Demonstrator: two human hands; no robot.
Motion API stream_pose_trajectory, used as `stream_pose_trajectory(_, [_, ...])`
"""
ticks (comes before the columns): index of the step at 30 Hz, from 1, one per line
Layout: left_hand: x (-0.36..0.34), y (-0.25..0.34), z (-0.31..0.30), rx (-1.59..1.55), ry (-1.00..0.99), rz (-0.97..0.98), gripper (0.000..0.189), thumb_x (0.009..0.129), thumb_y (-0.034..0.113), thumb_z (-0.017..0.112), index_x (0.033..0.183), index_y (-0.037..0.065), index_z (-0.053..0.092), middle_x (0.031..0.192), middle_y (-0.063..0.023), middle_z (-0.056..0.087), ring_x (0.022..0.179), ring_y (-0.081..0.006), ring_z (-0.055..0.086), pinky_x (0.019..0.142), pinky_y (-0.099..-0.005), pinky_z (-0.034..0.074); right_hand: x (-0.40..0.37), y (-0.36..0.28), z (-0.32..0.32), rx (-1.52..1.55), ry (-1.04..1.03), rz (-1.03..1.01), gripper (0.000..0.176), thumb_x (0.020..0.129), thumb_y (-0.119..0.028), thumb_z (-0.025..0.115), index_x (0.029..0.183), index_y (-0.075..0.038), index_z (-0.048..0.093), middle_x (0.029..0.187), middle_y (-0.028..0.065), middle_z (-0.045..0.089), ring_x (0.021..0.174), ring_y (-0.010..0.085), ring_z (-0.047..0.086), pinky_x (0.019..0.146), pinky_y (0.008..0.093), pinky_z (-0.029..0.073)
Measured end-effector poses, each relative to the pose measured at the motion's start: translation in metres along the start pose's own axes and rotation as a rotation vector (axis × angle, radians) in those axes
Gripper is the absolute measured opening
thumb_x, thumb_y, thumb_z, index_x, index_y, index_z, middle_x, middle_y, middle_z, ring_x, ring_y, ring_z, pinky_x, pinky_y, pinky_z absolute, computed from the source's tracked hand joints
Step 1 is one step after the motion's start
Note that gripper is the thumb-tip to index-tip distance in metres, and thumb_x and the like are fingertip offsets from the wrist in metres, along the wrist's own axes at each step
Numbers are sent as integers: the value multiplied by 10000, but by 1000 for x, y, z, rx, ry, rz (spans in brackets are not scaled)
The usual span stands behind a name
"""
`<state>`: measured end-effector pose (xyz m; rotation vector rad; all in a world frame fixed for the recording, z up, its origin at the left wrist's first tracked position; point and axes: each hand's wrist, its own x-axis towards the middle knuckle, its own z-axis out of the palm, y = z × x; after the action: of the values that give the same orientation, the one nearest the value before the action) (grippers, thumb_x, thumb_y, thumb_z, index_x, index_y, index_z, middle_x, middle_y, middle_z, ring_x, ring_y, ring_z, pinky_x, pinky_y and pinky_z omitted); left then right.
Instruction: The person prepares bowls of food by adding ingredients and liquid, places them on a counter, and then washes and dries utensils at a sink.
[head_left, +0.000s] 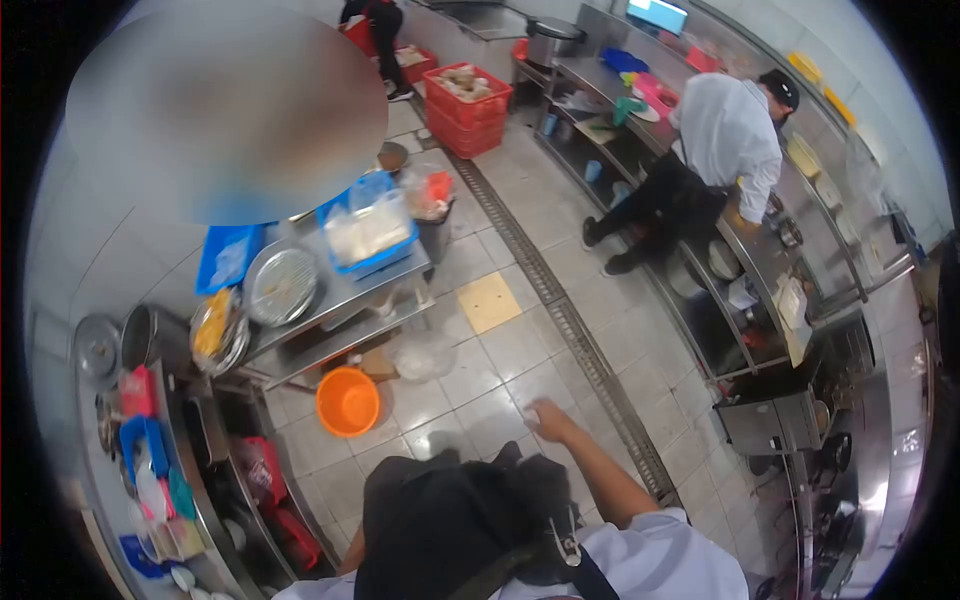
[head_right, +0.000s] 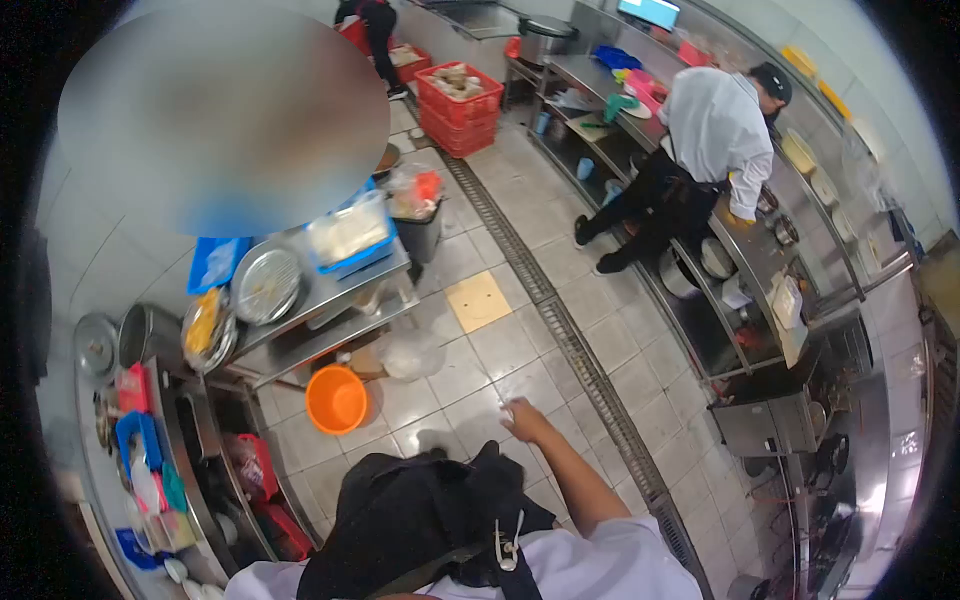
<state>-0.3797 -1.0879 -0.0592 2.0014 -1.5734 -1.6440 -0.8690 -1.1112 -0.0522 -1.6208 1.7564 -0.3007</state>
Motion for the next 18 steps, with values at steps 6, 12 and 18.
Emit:
stream_pose_trajectory(6, [167,151,45,58,-128,109,238,988,36,533,1221,44,584,1019,-137,655,913,-249,643,819,-354,517,170,77,-166,57,89,-14,360,945,-262,704,1242,-59,683,1305,207,628,1095,362,667,982,425,538])
stream_pose_trajectory(12, [348,313,61,138,-220,210,242,989,44,548,1224,48,607,1028,-128,665,923,-245,646,829,-352,515,208,253,-233,221,141,442,428,1013,-412,556,1158,-38,703,1037,218,739,1002,350,717,886,426,552])
stream_pose_trajectory(18, [486,515,37,98,-170,402,246,990,51,564,1227,51,630,1036,-118,675,933,-241,649,840,-350,514,165,353,-202,-15,-309,792,463,1002,-370,610,1239,20,685,1182,249,715,1133,373,677,962,432,525])
